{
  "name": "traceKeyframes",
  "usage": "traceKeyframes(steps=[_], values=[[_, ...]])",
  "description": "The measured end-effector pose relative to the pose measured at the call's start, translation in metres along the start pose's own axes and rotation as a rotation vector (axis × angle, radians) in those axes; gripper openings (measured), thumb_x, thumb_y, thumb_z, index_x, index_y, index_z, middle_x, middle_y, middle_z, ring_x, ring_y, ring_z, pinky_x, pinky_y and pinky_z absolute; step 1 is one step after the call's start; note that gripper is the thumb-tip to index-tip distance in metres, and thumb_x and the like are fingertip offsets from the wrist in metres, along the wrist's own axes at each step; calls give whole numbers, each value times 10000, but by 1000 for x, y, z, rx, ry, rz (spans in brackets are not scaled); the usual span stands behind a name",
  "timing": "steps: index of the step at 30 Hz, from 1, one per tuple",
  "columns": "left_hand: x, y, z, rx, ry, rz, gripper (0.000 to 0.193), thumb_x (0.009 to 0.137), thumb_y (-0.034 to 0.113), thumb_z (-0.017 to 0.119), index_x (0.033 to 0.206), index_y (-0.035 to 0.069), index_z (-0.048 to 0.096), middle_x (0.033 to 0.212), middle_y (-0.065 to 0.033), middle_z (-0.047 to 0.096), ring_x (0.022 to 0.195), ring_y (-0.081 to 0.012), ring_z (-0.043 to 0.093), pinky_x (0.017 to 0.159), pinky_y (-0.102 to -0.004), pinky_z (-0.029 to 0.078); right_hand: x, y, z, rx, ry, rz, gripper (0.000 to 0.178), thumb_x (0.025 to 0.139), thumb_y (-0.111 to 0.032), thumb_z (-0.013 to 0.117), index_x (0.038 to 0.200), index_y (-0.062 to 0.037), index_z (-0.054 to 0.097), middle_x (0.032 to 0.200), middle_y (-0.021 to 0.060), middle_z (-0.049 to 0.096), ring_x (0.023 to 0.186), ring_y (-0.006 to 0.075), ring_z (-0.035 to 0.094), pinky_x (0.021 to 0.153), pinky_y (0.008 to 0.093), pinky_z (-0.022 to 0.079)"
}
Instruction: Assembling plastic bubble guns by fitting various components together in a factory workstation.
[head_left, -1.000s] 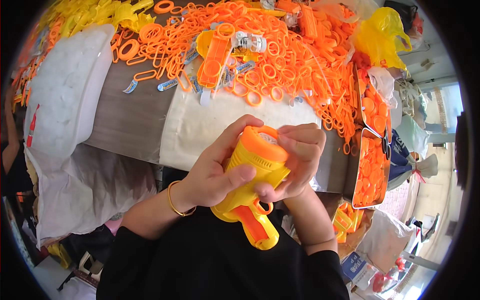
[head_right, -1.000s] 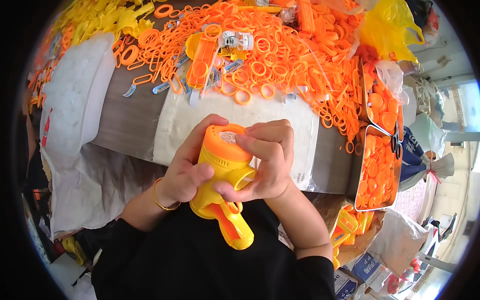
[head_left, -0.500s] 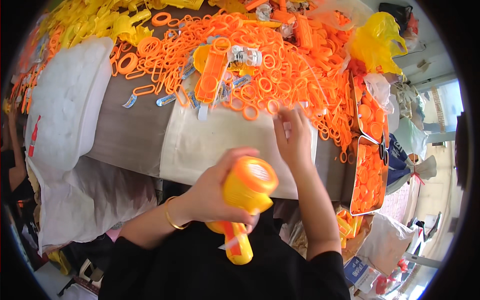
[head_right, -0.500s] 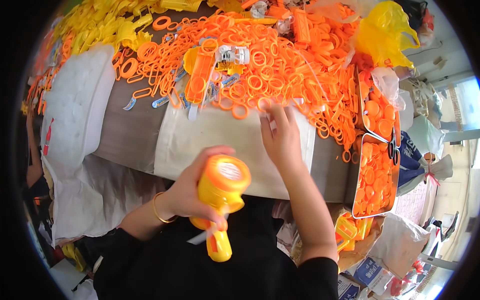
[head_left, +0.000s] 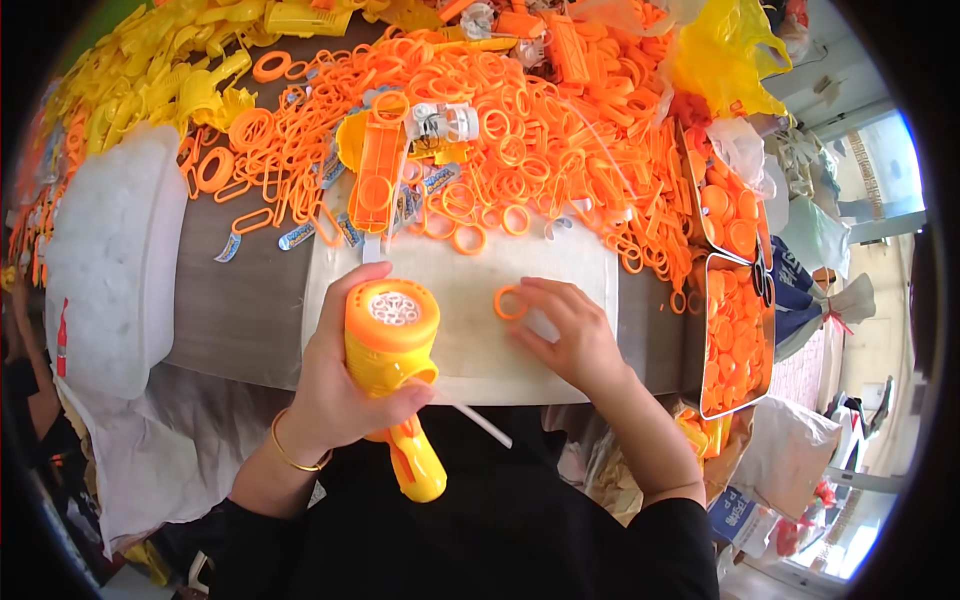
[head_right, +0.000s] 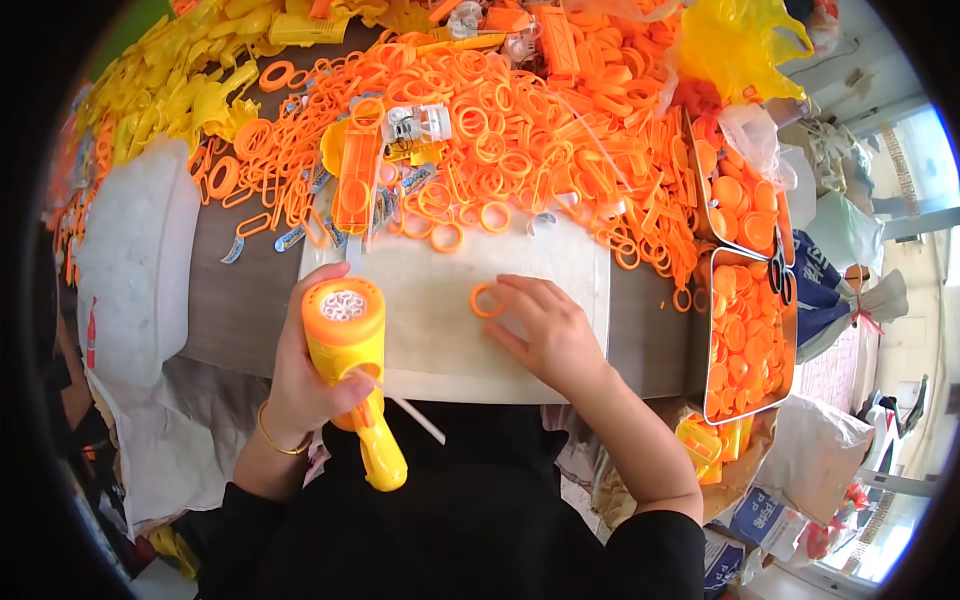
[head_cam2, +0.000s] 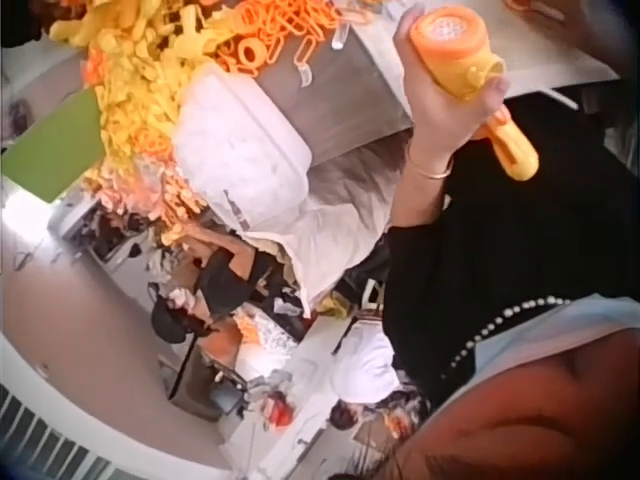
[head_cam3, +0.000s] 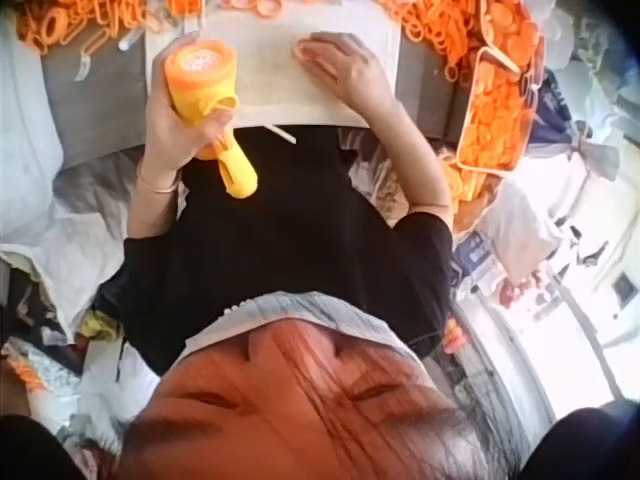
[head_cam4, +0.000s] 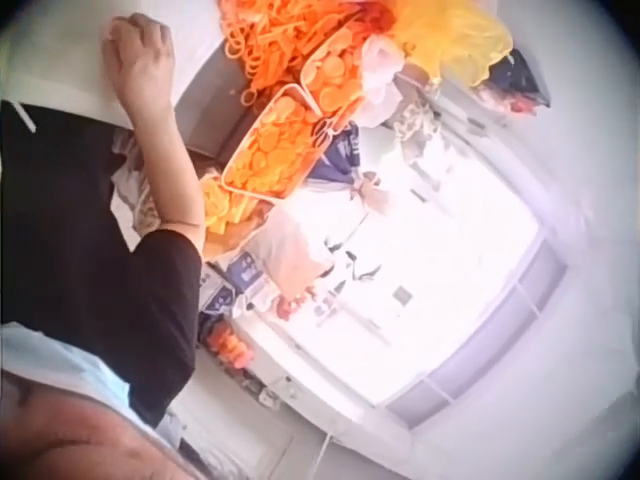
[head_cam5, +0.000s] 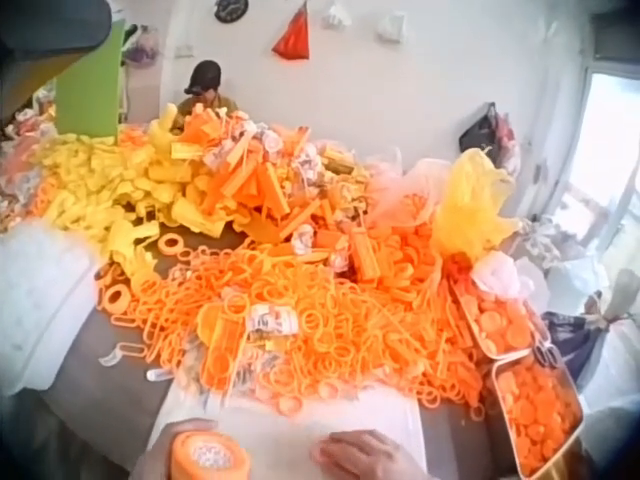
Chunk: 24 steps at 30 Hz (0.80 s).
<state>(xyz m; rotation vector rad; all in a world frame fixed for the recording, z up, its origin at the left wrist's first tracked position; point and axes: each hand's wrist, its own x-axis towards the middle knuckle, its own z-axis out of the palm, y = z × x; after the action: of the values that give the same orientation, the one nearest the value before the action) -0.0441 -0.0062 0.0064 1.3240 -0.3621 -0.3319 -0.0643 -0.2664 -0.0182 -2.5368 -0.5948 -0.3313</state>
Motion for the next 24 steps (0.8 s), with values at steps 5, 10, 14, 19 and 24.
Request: traceKeyframes(steps=[5, 10, 14, 19, 24], values=[[20, 0, 11, 143, 23, 14, 759, 681, 133, 775, 1295, 31, 341, 1043, -73, 560, 922, -119, 568, 821, -271, 470, 14, 11, 6, -25, -25, 36, 277, 751, -38, 673, 1027, -25, 653, 895, 108, 625, 792, 250, 607, 722, 320, 506], [24, 1, 7, 165, 1, 100, 763, 680, 164, 783, 1292, 30, 348, 1004, -64, 586, 916, -123, 575, 818, -278, 476, -12, -9, -30, 697, 128, 283, 82, 824, -47, 637, 862, 25, 629, 816, 96, 625, 738, 198, 599, 666, 303, 481], [25, -4, 9, 136, -4, 72, 775, 675, 164, 782, 1297, 27, 339, 1020, -73, 586, 919, -128, 582, 818, -283, 479, 6, -33, -37, 643, 18, 50, 162, 718, 15, 716, 864, -1, 647, 826, 103, 644, 747, 215, 609, 648, 298, 472], [22, -7, 19, 207, -73, 96, 876, 651, 260, 831, 1318, 23, 315, 1068, -111, 571, 971, -181, 583, 854, -314, 472, 22, -38, -20, 612, 61, -42, 212, 705, 39, 716, 903, -15, 660, 830, 101, 631, 741, 205, 605, 644, 291, 478], [19, -13, 20, 232, -63, 62, 922, 668, 337, 828, 1334, 14, 278, 1101, -145, 556, 1019, -241, 575, 886, -339, 458, 23, -33, -3, 434, 179, -248, 308, 717, 4, 728, 1010, -11, 631, 936, 112, 605, 815, 217, 611, 713, 309, 493]])
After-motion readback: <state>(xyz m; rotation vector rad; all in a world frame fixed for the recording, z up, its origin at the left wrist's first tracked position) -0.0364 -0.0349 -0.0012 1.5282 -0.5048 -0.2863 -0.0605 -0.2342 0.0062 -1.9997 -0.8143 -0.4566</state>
